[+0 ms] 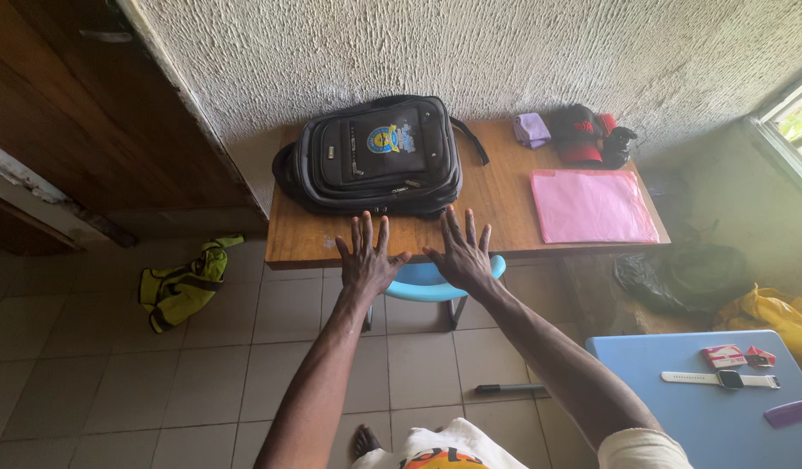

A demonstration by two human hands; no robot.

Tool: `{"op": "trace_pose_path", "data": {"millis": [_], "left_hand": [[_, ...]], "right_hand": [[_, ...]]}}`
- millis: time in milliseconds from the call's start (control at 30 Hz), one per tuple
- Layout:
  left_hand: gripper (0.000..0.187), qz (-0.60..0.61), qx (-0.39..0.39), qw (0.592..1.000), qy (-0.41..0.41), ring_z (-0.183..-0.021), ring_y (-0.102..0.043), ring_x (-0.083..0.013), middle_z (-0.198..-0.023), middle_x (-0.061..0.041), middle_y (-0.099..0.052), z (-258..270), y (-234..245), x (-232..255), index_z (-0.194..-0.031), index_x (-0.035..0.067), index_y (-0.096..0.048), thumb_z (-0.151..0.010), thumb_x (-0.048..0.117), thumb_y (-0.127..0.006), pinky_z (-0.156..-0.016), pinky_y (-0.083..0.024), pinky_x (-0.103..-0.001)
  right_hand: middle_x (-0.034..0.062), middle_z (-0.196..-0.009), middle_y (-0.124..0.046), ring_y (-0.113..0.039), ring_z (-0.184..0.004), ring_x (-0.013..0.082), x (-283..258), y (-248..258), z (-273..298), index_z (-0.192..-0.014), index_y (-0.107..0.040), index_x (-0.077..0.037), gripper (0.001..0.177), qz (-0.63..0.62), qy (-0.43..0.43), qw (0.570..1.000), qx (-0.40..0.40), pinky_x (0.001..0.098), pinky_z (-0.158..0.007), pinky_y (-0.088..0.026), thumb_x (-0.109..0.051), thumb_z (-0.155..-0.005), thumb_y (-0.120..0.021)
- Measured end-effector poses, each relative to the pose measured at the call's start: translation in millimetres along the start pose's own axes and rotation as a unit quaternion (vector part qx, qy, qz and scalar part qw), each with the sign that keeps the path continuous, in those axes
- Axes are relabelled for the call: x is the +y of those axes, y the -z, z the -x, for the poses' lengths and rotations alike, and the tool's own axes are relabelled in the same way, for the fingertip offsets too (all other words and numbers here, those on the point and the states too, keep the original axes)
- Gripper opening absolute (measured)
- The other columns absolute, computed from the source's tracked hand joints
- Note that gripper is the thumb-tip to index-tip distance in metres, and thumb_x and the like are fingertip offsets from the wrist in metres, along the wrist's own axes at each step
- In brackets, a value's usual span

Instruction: The person packs a black backpack with daily essentials. They place keys, a small box, a red item, folded papers, and a white cloth into the front pocket of the backpack, moving between a wooden table and a blue side table.

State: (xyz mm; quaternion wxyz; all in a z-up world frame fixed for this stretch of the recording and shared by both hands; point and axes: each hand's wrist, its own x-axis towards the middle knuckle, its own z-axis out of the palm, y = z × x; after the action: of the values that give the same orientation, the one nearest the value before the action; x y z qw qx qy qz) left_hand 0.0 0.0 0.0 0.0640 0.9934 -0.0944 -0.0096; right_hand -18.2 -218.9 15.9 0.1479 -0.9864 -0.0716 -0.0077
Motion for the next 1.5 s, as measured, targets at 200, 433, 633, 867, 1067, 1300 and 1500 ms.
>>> {"op": "trace_pose_path", "data": {"millis": [200,433,633,867,1067,1300,1500], "left_hand": [[0.098,-0.003,0.001,1.000,0.001,-0.156,0.006,-0.0387,-0.171,-0.017,0.006,4.1,3.6,2.1,-0.165,0.022,-0.007,-0.091,0.082,-0.027,-0.117,-0.008,-0.074],[0.098,-0.008,0.012,1.000,0.002,-0.156,0.005,-0.0395,-0.171,-0.017,0.005,6.8,4.6,2.0,-0.165,0.022,-0.007,-0.091,0.082,-0.028,-0.117,-0.010,-0.075],[0.097,-0.011,0.005,1.000,0.002,-0.156,0.005,-0.0404,-0.171,-0.018,0.005,6.3,4.6,3.5,-0.165,0.022,-0.006,-0.091,0.081,-0.027,-0.117,-0.010,-0.075],[0.098,-0.012,0.007,1.000,0.001,-0.156,0.005,-0.0408,-0.171,-0.018,0.005,3.8,0.0,3.8,-0.165,0.021,-0.004,-0.091,0.082,-0.026,-0.117,-0.010,-0.075],[0.100,-0.008,0.020,1.000,0.005,-0.156,0.004,-0.0403,-0.171,-0.018,0.005,4.7,-3.9,5.3,-0.165,0.021,-0.004,-0.090,0.083,-0.028,-0.116,-0.010,-0.077],[0.101,0.010,0.016,1.000,0.020,-0.155,0.000,-0.0440,-0.170,-0.020,0.003,11.5,1.6,12.6,-0.164,0.019,-0.005,-0.090,0.082,-0.033,-0.114,-0.012,-0.078],[0.114,-0.004,-0.009,0.998,0.055,-0.153,-0.010,-0.0490,-0.169,-0.025,0.000,19.8,7.0,17.9,-0.164,0.016,-0.003,-0.085,0.066,-0.068,-0.114,-0.020,-0.078]], "right_hand": [[0.0062,-0.173,0.003,0.013,-0.157,0.0362,-1.5,4.9,0.5,-0.163,-0.011,-0.009,0.093,0.008,-0.003,1.000,-0.013,0.0677,-0.120,0.007,-0.070,-0.097,-0.036],[0.0062,-0.173,0.003,0.014,-0.156,0.0357,-0.4,5.3,0.7,-0.163,-0.011,-0.009,0.093,0.004,-0.005,1.000,-0.013,0.0671,-0.120,0.008,-0.069,-0.097,-0.037],[0.0064,-0.173,0.003,0.014,-0.156,0.0356,1.9,3.7,-0.3,-0.163,-0.012,-0.010,0.092,0.005,-0.003,1.000,-0.008,0.0672,-0.120,0.008,-0.068,-0.097,-0.038],[0.0058,-0.173,0.002,0.013,-0.157,0.0353,7.3,4.6,-1.2,-0.163,-0.011,-0.012,0.092,0.005,-0.005,1.000,-0.008,0.0662,-0.120,0.009,-0.070,-0.097,-0.037],[0.0056,-0.173,0.002,0.013,-0.157,0.0352,12.7,7.0,1.9,-0.164,-0.010,-0.012,0.093,0.000,-0.004,1.000,-0.005,0.0661,-0.120,0.009,-0.070,-0.096,-0.038],[0.0059,-0.173,0.002,0.012,-0.157,0.0353,12.8,10.9,4.5,-0.164,-0.009,-0.012,0.092,0.004,-0.002,1.000,-0.008,0.0656,-0.121,0.009,-0.070,-0.097,-0.037],[0.0051,-0.173,0.002,0.012,-0.157,0.0349,16.9,18.7,7.0,-0.164,-0.009,-0.013,0.092,0.001,0.009,1.000,-0.006,0.0656,-0.121,0.008,-0.069,-0.097,-0.037]]}}
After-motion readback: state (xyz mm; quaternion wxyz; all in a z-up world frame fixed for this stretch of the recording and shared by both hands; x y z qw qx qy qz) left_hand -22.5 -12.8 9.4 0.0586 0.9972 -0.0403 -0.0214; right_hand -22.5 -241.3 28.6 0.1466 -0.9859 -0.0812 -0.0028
